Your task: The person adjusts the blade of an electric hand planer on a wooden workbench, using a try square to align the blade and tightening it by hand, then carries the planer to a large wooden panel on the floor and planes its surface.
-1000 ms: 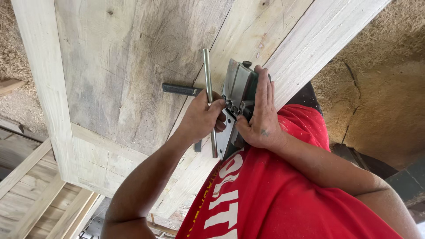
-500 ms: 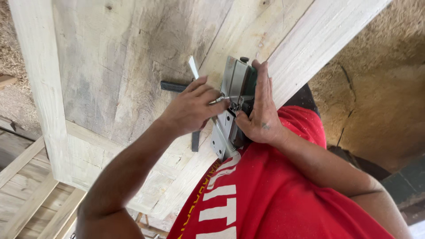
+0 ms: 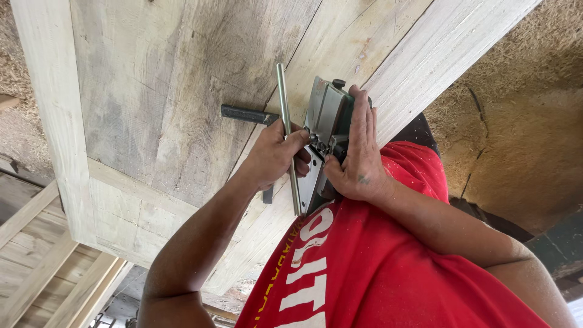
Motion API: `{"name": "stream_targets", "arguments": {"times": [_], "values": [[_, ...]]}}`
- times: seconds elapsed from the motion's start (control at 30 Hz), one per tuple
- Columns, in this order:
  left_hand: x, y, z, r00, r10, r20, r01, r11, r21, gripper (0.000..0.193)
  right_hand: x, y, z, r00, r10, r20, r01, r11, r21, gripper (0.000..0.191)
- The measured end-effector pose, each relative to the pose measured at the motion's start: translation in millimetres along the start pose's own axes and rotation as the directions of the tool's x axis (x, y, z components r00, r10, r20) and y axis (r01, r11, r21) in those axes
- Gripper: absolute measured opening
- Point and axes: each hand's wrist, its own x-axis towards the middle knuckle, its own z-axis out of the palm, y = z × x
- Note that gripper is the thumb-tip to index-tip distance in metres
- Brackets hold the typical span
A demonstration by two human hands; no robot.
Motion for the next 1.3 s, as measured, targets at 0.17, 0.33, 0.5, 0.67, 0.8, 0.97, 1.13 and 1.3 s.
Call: {"name": "stream_targets", "arguments": {"times": [0.17,0.33,0.5,0.67,0.8,0.97,1.13,1.3], "values": [[-2,3,-3,0.996,0.031,0.087,-0.042,0.991,0.125,0.027,1,1,-3,0.999,0.045,0.031,-0.046,0.999,0.019,0.113],[6,4,-26,0.712,0.485,0.508,-0.645,0.166,0.746,0.029,2,2,-6,0.997,0.059,0.058,-0.059,0.998,0.003,0.115],[3,1,-31,0.646,0.54,0.539,-0.649,0.018,0.76,0.026,4,3,-3,1.0,0.0,0.025,0.0,1.0,0.023,0.12],[-5,-4,-9,0.989,0.146,-0.02,-0.134,0.948,0.287,0.025,1,4,-3,1.0,0.03,-0.01,-0.03,0.999,0.035,0.114],[-4,-10,2,0.983,0.148,-0.113,-0.14,0.988,0.07,0.025,-3,1,-1,1.0,0.005,-0.004,-0.005,1.0,-0.01,0.113],[-7,-20,10,0.991,0.037,-0.13,-0.043,0.998,-0.049,0.023,-4,2,2,1.0,-0.015,-0.007,0.015,1.0,0.002,0.111],[-8,-19,20,0.954,0.264,-0.141,-0.237,0.954,0.181,0.021,-4,4,1,0.999,-0.04,-0.02,0.04,0.999,-0.019,0.112],[2,-14,25,0.858,0.427,-0.286,-0.298,0.867,0.4,0.031,0,3,-2,0.999,0.026,0.036,-0.026,1.0,0.009,0.114]]}}
